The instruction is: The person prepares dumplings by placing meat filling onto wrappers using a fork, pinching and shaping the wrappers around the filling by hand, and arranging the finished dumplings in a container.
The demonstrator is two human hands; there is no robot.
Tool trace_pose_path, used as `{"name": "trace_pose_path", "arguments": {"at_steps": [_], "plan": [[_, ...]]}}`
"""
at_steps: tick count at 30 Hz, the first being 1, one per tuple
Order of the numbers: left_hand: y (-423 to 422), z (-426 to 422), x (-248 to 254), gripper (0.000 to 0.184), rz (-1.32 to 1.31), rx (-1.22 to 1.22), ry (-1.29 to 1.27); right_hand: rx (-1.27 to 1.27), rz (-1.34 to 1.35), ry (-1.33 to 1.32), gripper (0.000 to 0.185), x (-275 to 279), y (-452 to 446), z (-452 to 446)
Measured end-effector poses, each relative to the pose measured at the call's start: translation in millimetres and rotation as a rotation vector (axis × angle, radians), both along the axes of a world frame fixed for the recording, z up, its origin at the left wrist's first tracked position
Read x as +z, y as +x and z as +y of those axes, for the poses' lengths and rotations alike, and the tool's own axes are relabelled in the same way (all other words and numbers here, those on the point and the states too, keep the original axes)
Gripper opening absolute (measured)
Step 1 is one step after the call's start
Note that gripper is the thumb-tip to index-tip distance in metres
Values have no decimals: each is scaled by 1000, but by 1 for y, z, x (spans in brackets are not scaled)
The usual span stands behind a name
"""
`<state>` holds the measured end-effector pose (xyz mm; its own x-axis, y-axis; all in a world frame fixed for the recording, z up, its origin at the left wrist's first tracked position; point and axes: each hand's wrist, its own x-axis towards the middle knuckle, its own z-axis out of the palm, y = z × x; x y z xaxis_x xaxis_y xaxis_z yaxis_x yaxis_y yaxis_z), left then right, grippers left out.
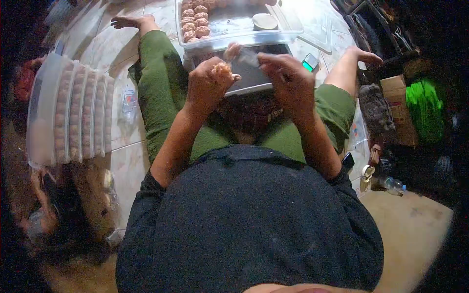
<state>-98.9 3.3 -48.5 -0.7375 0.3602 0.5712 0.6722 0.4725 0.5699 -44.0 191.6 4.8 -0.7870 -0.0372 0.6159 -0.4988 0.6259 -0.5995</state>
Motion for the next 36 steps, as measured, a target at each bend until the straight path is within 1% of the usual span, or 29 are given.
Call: {"name": "trace_pose_path", "arguments": {"at_steps": [1, 4, 5, 6, 8, 9, 10, 11, 12, 14, 15, 17, 18, 19, 20, 22, 23, 25, 26, 28, 29, 32, 35, 36], "plan": [[-1, -2, -5, 36, -158, -12, 21, -34, 14, -43, 19, 5, 0, 2], [3, -1, -5, 75, -339, -124, 170, -120, 0, -422, 22, 10, -2, 12], [1, -1, -6, 85, -275, -148, 183, -229, 24, -279, 21, 3, -8, 24], [-5, -1, -8, 96, -210, -170, 197, -203, 23, -113, 21, -11, -16, 39], [-11, -2, -11, 110, -25, -141, 171, -149, 25, 218, 21, -50, -24, 67], [-13, -3, -13, 113, 93, -88, 131, -70, -321, 387, 22, -62, -18, 76], [-12, -4, -11, 111, 122, -75, 131, 14, -671, 551, 24, -77, -13, 81], [-11, -4, -9, 108, 149, -62, 132, -80, -531, 546, 25, -102, -7, 81], [-10, -5, -8, 106, 177, -48, 132, -85, -582, 620, 23, -97, -5, 82], [-6, -3, -3, 86, 114, -24, 146, -96, -685, 764, 19, -67, -2, 83], [-5, -2, -2, 75, 84, -33, 161, -125, -819, 830, 17, -42, -2, 75], [-7, -1, 1, 47, 39, -120, 234, -181, -736, 755, 16, -36, 0, 82], [-5, 1, 4, 40, -26, -113, 276, -202, -693, 720, 16, -32, -1, 83], [0, 5, 8, 33, -93, -103, 317, -174, -485, 667, 17, -22, 1, 79], [5, 7, 10, 28, -163, -92, 357, -141, -332, 630, 16, -9, -1, 71], [10, 6, 11, 18, -180, -108, 158, 80, -179, 126, 17, 0, 2, 52], [12, 6, 13, 14, -188, -120, 57, 143, -136, 135, 18, 5, 2, 42], [21, 9, 25, 16, -240, -132, 163, 259, -53, 152, 20, 10, 2, 23], [24, 10, 30, 17, -266, -136, 217, 300, -57, 156, 20, 8, 1, 18], [24, 6, 30, 17, -332, -142, 225, 390, -62, 169, 21, 4, -2, 11], [23, 3, 30, 18, -362, -142, 231, 384, -78, 209, 22, 3, -2, 12], [24, 4, 16, 18, -530, -196, 435, 374, -34, 267, 23, 7, -6, 20], [21, 7, 20, 17, -502, -205, 480, 351, 86, 197, 25, 6, -6, 21], [21, 6, 21, 18, -467, -205, 459, 354, 74, 205, 25, 5, -6, 19]]}}
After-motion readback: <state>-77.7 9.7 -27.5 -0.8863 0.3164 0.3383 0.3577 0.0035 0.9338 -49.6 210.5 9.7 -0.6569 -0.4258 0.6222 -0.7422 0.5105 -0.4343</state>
